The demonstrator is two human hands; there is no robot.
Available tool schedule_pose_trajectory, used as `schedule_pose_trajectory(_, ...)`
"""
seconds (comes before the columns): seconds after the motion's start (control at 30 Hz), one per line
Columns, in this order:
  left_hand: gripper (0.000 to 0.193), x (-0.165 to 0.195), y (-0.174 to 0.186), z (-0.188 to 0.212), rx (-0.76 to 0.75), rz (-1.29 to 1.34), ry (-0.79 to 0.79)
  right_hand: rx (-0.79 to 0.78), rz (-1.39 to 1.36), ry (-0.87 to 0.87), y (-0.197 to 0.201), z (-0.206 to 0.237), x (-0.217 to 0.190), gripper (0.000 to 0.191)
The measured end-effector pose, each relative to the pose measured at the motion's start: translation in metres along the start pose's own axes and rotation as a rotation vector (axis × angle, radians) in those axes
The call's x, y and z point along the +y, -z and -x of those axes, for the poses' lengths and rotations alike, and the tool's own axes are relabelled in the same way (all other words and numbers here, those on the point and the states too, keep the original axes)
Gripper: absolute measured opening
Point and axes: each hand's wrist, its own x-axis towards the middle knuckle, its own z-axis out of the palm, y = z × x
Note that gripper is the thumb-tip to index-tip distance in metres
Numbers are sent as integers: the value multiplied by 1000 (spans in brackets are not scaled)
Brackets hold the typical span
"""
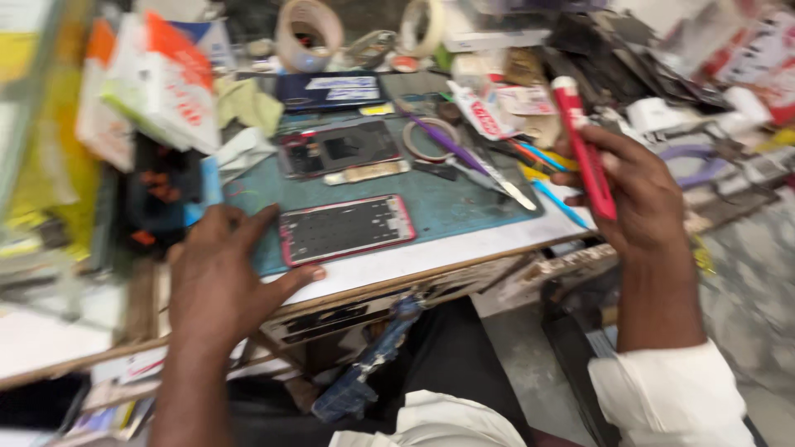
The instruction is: The person works on a disassembled mobile phone, using tweezers to adjust small components on the internal circuit board and a screwdriver to manipulate screws. The person handles the phone and tools throughout the clip.
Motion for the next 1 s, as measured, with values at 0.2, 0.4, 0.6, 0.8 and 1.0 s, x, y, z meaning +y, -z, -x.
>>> schedule_pose_trajectory(0.2,84,8,1,6,-15,31,40,21,518,364,-4,28,34,37)
schedule_pose_trajectory(0.4,79,25,5,2,85,192,-28,8,711,530,4,43,41,15)
schedule_pose_trajectory(0.6,81,41,2,-3,111,508,-32,-160,430,269,-13,56,48,29)
schedule_pose_trajectory(0.8,84,66,-17,-14,164,1020,-123,-166,258,-18,-19,65,59,55)
schedule_pose_trajectory(1.0,85,70,-16,-25,233,1297,-107,-217,155,8,-13,66,72,50)
